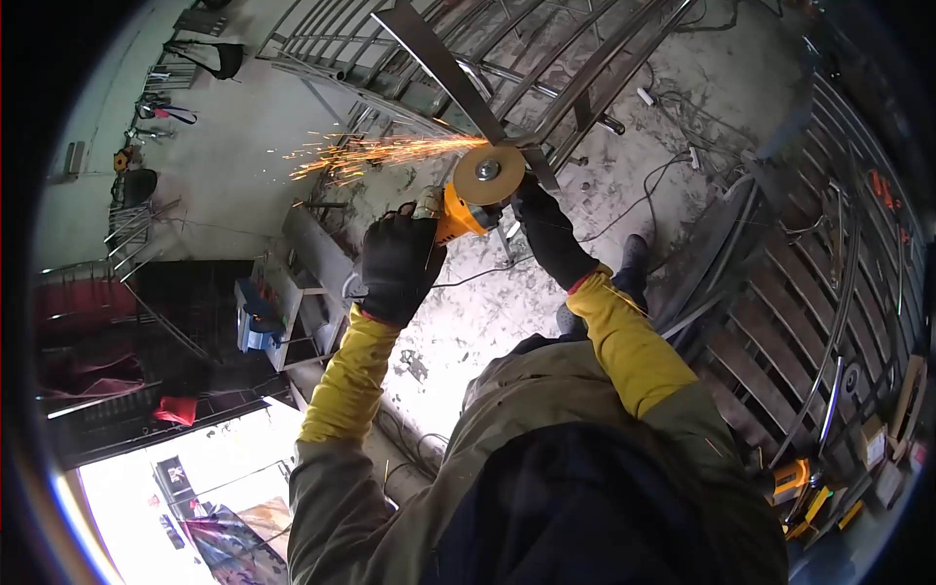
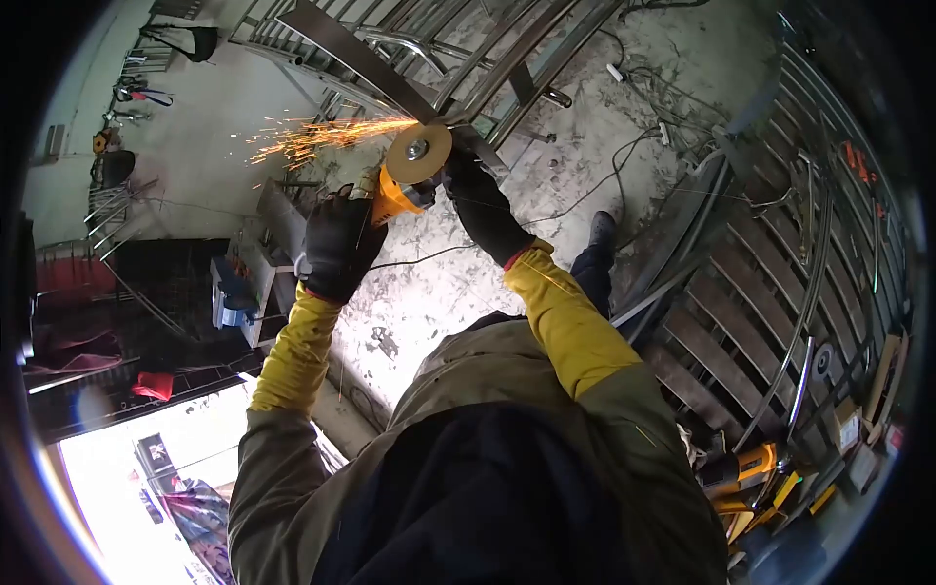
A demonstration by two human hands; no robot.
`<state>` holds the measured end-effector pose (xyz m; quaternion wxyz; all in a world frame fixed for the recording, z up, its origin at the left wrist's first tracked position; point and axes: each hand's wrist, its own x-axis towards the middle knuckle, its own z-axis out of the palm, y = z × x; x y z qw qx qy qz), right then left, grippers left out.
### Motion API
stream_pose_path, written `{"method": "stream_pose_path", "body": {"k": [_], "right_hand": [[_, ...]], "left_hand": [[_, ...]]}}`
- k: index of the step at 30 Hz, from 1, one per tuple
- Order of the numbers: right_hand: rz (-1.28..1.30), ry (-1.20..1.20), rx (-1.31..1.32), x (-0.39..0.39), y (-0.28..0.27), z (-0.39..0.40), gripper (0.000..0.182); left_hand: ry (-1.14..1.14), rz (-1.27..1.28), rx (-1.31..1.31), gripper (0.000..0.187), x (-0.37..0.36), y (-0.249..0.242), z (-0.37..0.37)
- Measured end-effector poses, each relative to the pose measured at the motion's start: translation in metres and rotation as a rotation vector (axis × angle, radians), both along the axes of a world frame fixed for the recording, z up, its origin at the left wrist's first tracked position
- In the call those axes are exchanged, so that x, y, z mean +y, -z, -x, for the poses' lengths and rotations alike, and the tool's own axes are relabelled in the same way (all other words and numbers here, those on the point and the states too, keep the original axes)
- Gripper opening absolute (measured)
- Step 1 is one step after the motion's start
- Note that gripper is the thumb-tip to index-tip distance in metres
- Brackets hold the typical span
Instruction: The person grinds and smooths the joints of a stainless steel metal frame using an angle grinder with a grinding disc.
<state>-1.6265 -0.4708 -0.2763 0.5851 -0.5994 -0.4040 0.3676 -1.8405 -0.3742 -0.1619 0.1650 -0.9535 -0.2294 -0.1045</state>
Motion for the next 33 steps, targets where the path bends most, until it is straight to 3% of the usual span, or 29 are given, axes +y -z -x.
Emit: {"method": "stream_pose_path", "body": {"k": [2, 4, 6, 9, 10, 12, 15, 16, 18, 22, 24, 27, 29, 31, 33], "right_hand": [[-0.393, 0.227, -0.555, 0.006, 0.031, 0.003, 0.043], [-0.367, 0.204, -0.546, 0.005, 0.032, 0.002, 0.051], [-0.414, 0.103, -0.096, 0.010, 0.035, 0.003, 0.046], [-0.514, 0.107, 0.088, 0.019, 0.064, 0.009, 0.039], [-0.514, 0.105, 0.086, 0.014, 0.042, 0.004, 0.039], [0.145, -0.043, 0.101, -0.003, -0.026, -0.011, 0.035], [0.161, -0.041, 0.103, 0.002, -0.012, -0.008, 0.050], [0.162, -0.042, 0.101, 0.003, -0.003, -0.005, 0.050], [-0.337, 0.086, -0.154, 0.000, 0.004, 0.002, 0.049], [-0.149, 0.051, 0.015, -0.001, 0.003, 0.001, 0.051], [-0.086, -0.015, 0.290, 0.005, 0.008, 0.001, 0.053], [-0.221, 0.045, 0.065, 0.003, 0.015, 0.001, 0.049], [-0.175, 0.042, 0.097, 0.010, 0.017, 0.002, 0.048], [-0.130, 0.041, 0.129, 0.015, 0.030, 0.002, 0.048], [-0.357, 0.049, 0.005, 0.016, 0.042, 0.002, 0.048]], "left_hand": [[0.083, -0.035, -0.053, 0.064, 0.000, 0.000, -0.001], [-0.028, 0.036, 0.042, 0.055, -0.007, -0.011, -0.016], [-0.074, 0.070, 0.072, 0.053, -0.010, -0.011, -0.014], [-0.087, 0.075, 0.083, 0.051, -0.008, -0.007, -0.009], [-0.051, 0.049, 0.068, 0.050, -0.008, -0.006, -0.008], [-0.081, 0.076, 0.065, 0.054, -0.007, -0.005, -0.009], [-0.141, 0.125, 0.072, 0.061, -0.008, -0.007, -0.013], [-0.172, 0.145, 0.079, 0.064, -0.009, -0.007, -0.014], [-0.150, 0.128, 0.078, 0.066, -0.007, -0.007, -0.012], [-0.128, 0.155, 0.065, 0.070, -0.011, -0.012, -0.015], [-0.136, 0.153, 0.097, 0.071, -0.008, -0.008, -0.012], [-0.084, 0.118, 0.057, 0.070, -0.006, -0.006, -0.010], [-0.026, 0.087, -0.014, 0.067, -0.008, -0.008, -0.012], [-0.123, 0.075, 0.058, 0.061, -0.012, -0.009, -0.015], [-0.120, 0.080, 0.046, 0.060, -0.008, 0.001, -0.008]]}}
